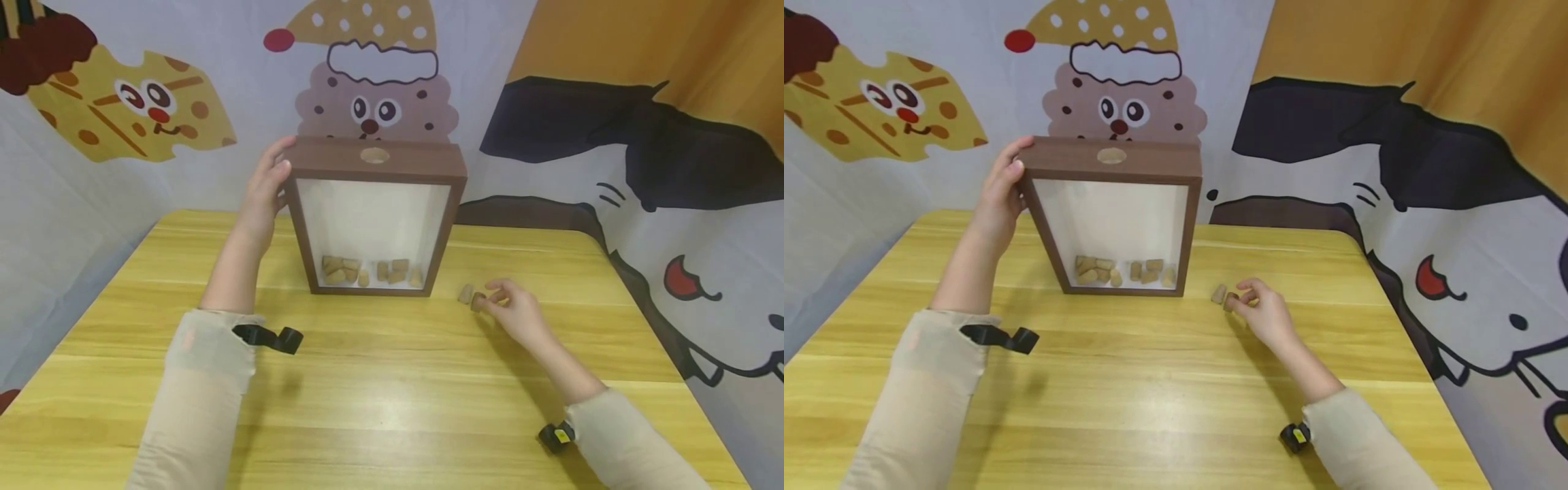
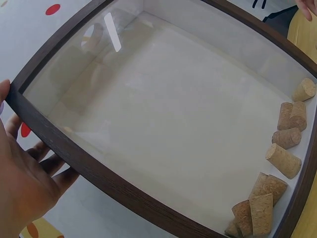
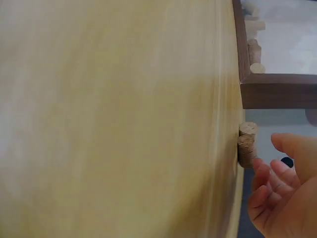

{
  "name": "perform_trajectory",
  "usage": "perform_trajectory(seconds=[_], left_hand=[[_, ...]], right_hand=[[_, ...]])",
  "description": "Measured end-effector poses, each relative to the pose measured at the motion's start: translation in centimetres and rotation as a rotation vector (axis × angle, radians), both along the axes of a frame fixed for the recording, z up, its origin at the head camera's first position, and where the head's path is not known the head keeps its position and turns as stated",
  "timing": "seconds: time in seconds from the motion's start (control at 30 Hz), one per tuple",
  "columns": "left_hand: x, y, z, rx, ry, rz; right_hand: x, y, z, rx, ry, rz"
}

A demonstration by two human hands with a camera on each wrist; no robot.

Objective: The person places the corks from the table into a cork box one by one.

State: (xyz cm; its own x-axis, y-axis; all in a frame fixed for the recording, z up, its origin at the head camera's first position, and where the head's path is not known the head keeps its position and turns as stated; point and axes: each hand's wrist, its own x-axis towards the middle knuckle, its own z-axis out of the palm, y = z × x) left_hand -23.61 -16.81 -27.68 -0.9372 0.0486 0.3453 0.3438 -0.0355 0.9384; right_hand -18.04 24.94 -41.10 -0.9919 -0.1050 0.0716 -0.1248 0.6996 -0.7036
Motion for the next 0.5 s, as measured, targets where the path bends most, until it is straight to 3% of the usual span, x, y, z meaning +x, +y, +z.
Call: perform_trajectory(seconds=[0.23,0.5], left_hand=[[-0.1,0.0,0.0,0.003,0.005,0.0],[-0.1,0.1,-0.1,0.011,-0.004,-0.001]], right_hand=[[-0.5,0.5,-1.1,0.0,-0.087,0.003],[-1.0,0.2,-1.6,0.024,-0.066,0.002]])
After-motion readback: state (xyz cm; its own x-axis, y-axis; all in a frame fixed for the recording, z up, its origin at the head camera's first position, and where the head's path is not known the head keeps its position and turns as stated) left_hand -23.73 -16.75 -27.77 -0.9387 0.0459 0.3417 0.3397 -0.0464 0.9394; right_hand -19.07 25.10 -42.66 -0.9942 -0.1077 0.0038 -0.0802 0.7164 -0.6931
